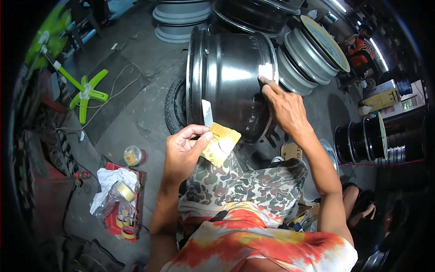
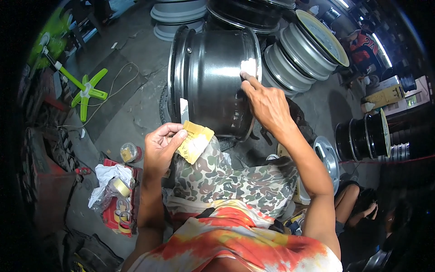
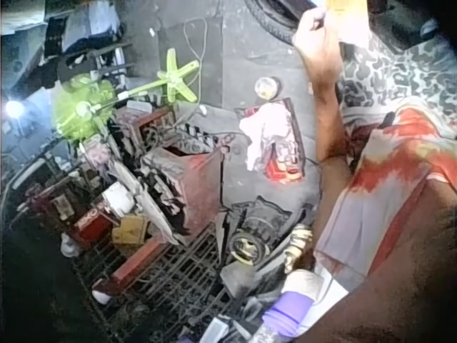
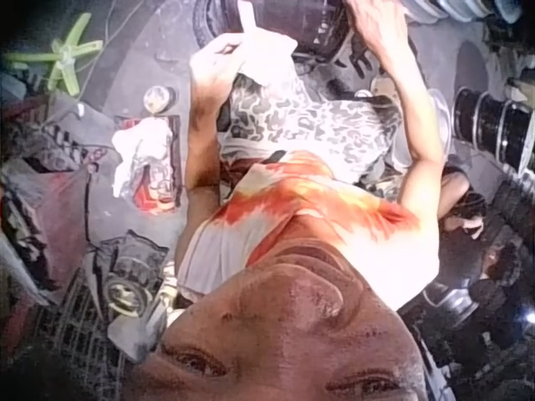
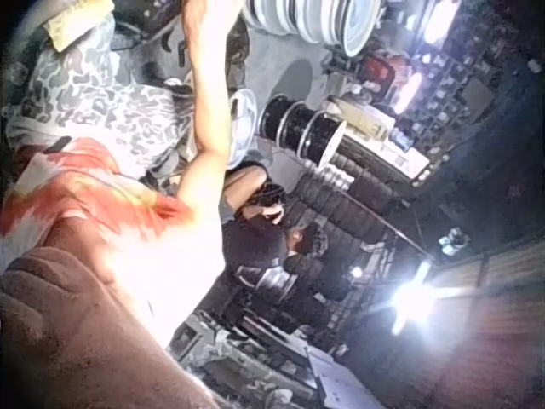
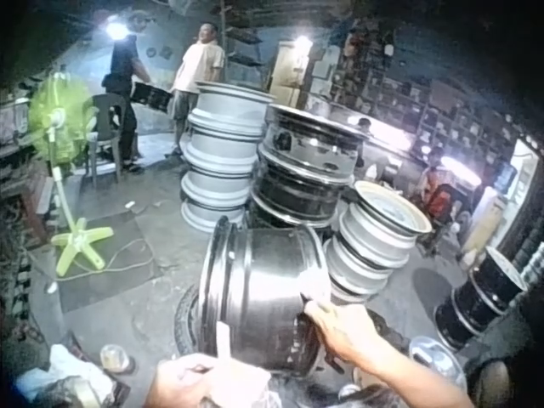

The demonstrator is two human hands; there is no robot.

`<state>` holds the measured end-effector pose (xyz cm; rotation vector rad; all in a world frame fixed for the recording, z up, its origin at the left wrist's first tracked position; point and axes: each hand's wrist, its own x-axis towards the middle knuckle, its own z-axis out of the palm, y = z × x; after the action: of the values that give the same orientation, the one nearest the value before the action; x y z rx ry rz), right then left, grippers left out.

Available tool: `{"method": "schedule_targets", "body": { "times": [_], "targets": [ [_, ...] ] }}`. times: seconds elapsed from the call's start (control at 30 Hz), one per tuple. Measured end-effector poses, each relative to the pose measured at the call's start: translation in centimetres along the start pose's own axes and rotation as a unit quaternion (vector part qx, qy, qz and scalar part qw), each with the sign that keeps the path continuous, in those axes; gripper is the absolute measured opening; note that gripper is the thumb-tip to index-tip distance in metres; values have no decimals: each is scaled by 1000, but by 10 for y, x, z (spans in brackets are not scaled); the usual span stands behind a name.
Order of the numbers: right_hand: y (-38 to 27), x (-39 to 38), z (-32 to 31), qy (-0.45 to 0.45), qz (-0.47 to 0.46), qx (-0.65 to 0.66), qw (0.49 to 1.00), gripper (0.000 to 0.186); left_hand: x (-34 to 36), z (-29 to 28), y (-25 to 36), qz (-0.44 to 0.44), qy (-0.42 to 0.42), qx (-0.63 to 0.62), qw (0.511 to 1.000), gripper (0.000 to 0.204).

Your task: Applying filler material to a car rim and sanding it down to repair surface damage.

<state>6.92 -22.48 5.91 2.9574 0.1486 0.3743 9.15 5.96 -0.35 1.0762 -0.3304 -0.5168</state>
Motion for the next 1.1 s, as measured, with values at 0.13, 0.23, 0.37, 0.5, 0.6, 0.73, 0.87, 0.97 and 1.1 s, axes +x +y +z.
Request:
{"method": "schedule_targets", "body": {
  "times": [0.13, 0.23, 0.37, 0.5, 0.6, 0.73, 0.87, 0.97, 1.1],
  "targets": [
    [10, 14, 1, 41, -15, 0, 999, 15, 2, 4, 1, -10, -1, 7, 1000, 16],
    [15, 22, 8, 76, -35, -18, 996, 16, 5, 7, 6, 10, -3, 29, 1000, 17],
    [-2, -3, -2, 30, -12, 19, 999, 12, 10, 7, 10, 25, 13, 29, 999, 17],
    [-8, -20, -30, 74, -15, 117, 990, 7, 24, 12, 11, 54, 29, 16, 998, 17],
    [-22, -31, -51, 122, -84, 274, 950, 8, 31, 13, 17, 65, 18, 24, 997, 18],
    [-47, -41, -62, 112, -181, 303, 929, 13, 38, 17, 16, 87, 4, 37, 996, 19],
    [-57, -44, -63, 72, -188, 244, 949, 17, 41, 22, 17, 69, -10, 35, 997, 19],
    [-57, -45, -58, 49, -186, 230, 954, 15, 43, 24, 13, 59, -16, 29, 998, 19],
    [-37, -37, -53, 77, -131, 386, 910, 10, 44, 20, 5, 82, 24, 9, 996, 19]
  ]
}}
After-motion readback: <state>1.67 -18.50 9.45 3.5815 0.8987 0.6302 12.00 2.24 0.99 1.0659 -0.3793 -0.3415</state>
